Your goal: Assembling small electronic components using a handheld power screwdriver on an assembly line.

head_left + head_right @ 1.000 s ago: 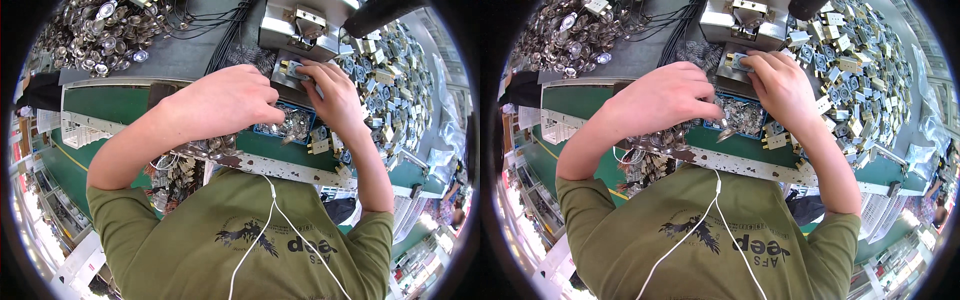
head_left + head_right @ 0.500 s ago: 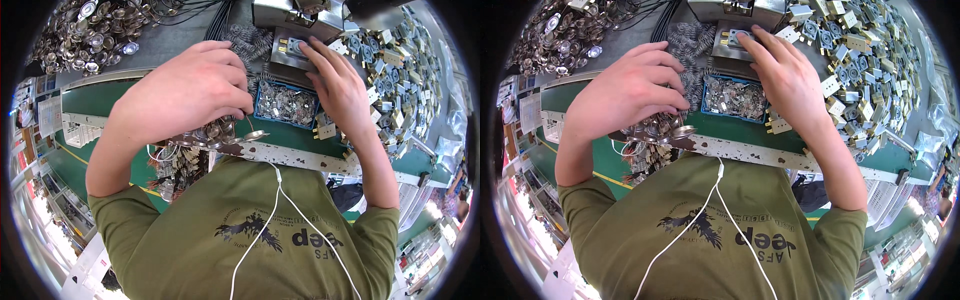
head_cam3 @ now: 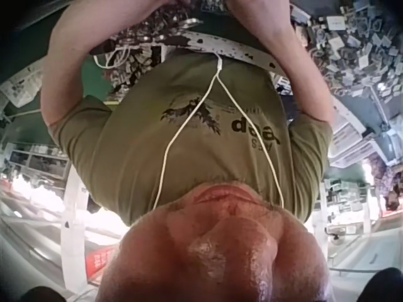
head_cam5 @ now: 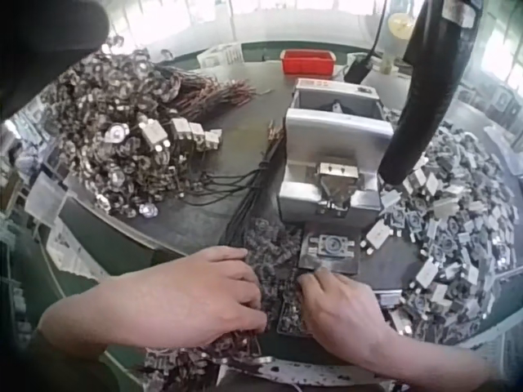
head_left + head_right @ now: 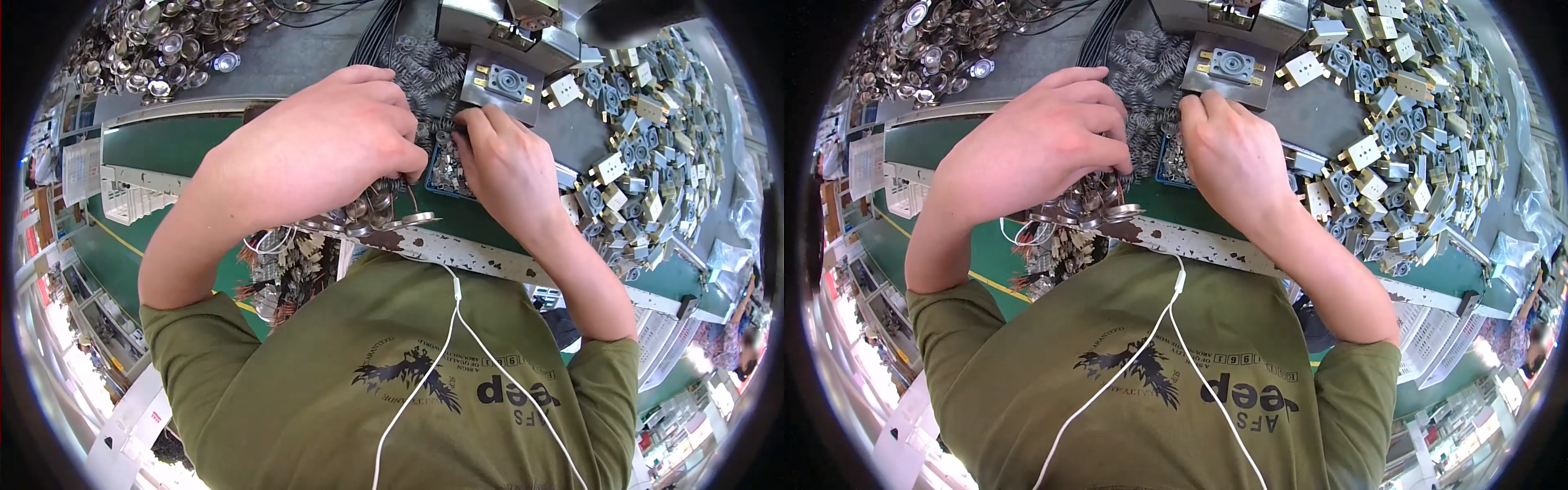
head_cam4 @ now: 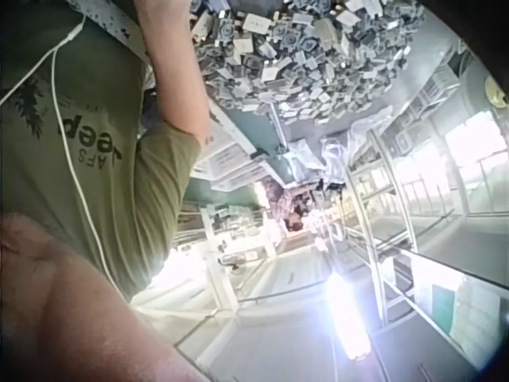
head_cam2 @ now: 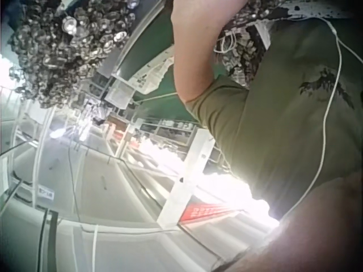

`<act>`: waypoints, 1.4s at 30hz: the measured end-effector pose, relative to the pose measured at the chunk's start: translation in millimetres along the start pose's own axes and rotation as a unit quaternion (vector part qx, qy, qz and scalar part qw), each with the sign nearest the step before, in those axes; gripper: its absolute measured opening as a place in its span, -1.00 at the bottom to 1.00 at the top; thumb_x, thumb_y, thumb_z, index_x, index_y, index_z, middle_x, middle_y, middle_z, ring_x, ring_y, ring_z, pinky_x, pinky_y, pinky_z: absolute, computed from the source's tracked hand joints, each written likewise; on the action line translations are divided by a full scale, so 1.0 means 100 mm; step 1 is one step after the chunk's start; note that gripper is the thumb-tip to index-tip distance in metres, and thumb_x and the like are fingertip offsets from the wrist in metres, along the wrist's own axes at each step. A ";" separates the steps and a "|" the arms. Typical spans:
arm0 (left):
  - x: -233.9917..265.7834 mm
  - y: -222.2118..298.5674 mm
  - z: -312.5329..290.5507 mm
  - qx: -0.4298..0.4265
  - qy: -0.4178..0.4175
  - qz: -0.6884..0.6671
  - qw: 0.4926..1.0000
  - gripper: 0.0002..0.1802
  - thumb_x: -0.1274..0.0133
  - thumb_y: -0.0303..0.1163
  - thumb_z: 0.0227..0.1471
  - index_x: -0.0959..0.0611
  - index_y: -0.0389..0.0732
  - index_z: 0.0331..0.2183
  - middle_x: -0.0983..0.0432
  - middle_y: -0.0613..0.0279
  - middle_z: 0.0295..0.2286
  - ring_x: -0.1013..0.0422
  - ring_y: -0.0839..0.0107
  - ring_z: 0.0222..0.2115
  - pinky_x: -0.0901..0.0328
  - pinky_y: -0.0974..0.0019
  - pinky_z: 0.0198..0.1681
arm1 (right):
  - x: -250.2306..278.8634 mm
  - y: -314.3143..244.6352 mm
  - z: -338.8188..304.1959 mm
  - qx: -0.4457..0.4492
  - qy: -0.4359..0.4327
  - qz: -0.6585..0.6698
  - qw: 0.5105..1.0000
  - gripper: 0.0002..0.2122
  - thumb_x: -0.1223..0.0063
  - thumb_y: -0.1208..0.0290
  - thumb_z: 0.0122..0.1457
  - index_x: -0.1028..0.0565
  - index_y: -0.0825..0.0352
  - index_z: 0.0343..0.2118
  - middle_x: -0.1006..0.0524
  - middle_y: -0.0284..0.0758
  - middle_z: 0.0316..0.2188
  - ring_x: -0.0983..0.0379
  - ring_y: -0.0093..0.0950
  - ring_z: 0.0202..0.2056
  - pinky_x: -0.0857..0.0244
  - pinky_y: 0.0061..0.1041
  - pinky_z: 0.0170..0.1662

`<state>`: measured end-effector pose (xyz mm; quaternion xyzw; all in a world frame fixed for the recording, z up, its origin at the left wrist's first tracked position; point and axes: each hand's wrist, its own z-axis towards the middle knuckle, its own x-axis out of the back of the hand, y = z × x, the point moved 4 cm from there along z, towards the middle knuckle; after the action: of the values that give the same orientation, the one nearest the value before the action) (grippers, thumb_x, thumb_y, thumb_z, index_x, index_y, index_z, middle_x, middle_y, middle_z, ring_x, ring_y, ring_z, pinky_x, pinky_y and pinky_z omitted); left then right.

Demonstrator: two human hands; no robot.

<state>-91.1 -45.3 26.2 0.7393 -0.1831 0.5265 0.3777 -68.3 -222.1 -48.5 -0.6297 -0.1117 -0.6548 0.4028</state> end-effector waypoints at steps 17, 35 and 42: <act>-0.03 -0.13 0.04 -0.016 0.123 -0.021 0.992 -0.84 -0.22 -0.36 -0.01 -0.69 -0.16 -0.32 -0.60 0.22 -0.41 -0.50 0.23 -0.15 -0.30 0.14 0.10 | 0.24 0.13 -0.07 -0.024 0.027 0.193 0.980 -0.79 -0.28 0.65 0.11 -0.59 0.39 -0.17 -0.65 -0.24 -0.31 -0.65 -0.41 -0.28 -0.50 -0.47 -0.17; 0.05 -0.08 -0.02 0.041 0.047 0.109 0.992 -0.78 -0.19 -0.50 -0.16 -0.73 -0.13 -0.34 -0.60 0.37 -0.26 -0.42 0.34 -0.06 -0.29 0.25 0.01 | 0.65 0.39 0.20 0.043 0.127 0.054 0.989 -0.88 -0.22 0.56 0.15 -0.61 0.33 -0.24 -0.62 -0.25 -0.32 -0.57 -0.21 -0.29 -0.47 -0.28 -0.20; 0.04 -0.08 0.15 -0.024 0.153 0.056 0.986 -0.86 -0.20 -0.44 -0.09 -0.72 -0.11 -0.37 -0.58 0.41 -0.37 -0.45 0.38 -0.22 -0.31 0.28 -0.12 | 0.54 0.44 0.26 0.010 0.072 0.042 0.996 -0.89 -0.24 0.59 0.13 -0.62 0.33 -0.27 -0.64 -0.28 -0.30 -0.59 -0.28 -0.25 -0.45 -0.37 -0.16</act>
<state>-74.2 -51.0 24.5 0.6294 -0.1776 0.6490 0.3888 -13.3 -255.0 -10.7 -0.5809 -0.0623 -0.6798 0.4433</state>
